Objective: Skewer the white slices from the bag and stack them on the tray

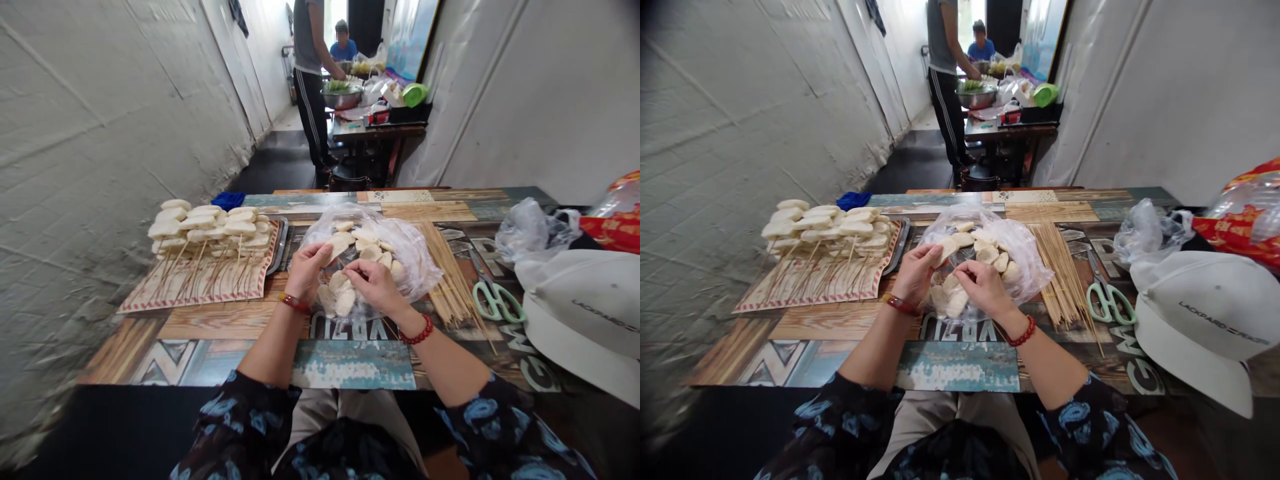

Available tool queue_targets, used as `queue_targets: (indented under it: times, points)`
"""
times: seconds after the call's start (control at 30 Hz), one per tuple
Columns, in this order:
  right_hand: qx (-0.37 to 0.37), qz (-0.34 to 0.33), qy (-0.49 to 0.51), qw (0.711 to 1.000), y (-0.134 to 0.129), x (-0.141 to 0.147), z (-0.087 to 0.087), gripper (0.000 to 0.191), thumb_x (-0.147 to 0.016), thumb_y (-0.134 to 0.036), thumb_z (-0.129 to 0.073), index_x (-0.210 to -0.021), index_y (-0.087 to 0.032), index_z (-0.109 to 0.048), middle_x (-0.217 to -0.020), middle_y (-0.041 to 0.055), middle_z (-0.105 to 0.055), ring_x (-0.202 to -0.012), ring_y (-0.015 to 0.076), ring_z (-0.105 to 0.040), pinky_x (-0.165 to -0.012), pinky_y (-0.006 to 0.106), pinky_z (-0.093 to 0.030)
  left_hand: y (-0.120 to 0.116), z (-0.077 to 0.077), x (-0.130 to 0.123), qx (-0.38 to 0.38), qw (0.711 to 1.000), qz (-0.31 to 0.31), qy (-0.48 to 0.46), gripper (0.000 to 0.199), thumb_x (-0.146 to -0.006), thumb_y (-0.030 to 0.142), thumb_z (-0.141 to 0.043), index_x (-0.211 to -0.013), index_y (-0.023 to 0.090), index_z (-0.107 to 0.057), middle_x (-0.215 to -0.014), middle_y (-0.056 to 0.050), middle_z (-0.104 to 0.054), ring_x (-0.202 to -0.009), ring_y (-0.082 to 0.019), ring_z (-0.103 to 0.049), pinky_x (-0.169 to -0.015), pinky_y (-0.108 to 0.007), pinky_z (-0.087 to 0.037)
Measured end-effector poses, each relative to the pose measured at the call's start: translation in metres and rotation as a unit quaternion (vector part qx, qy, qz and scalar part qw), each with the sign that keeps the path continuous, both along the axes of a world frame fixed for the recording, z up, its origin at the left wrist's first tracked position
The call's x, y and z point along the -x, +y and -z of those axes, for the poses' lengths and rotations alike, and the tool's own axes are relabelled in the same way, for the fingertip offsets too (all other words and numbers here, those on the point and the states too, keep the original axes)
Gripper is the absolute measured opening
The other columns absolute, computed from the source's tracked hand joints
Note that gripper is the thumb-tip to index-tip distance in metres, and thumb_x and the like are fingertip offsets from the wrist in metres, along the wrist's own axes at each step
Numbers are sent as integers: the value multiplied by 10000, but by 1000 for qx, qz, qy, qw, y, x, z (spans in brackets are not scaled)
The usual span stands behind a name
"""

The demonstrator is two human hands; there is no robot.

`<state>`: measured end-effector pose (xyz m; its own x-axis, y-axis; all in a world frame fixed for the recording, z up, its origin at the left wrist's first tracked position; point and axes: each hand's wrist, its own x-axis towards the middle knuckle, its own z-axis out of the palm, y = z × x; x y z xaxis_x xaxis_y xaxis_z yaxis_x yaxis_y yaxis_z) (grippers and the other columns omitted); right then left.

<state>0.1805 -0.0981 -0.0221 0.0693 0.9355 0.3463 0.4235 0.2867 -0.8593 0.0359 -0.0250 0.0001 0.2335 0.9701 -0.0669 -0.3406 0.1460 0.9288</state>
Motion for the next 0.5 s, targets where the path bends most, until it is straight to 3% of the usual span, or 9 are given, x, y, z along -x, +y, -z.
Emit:
queue_targets:
  times: [0.23,0.4,0.5]
  points:
    - [2,13,20,1000,1,-2,0,201,-882,-311,-587,-820,-173,-719,-714,27,-682,-655,152,-587,-632,268,-428,-7,6,-6,-18,998,50,36,360,-593,448,-872,-730,141,-743,-661,-7,-665,-570,-93,-547,-585,-230,-469]
    - [22,23,86,996,1,-11,-6,228,-857,-353,-600,-811,-166,-723,-688,20,-657,-613,135,-535,-581,256,-401,-2,4,-3,-30,998,36,32,462,-617,514,-843,-897,157,-759,-763,-30,-694,-651,-118,-581,-610,-234,-473]
    - [39,46,133,989,3,-19,-9,229,-830,-368,-632,-789,-159,-715,-618,-7,-589,-546,106,-454,-520,242,-345,3,1,3,-77,993,32,88,408,-692,512,-784,-874,148,-751,-767,-46,-694,-666,-128,-581,-649,-250,-471]
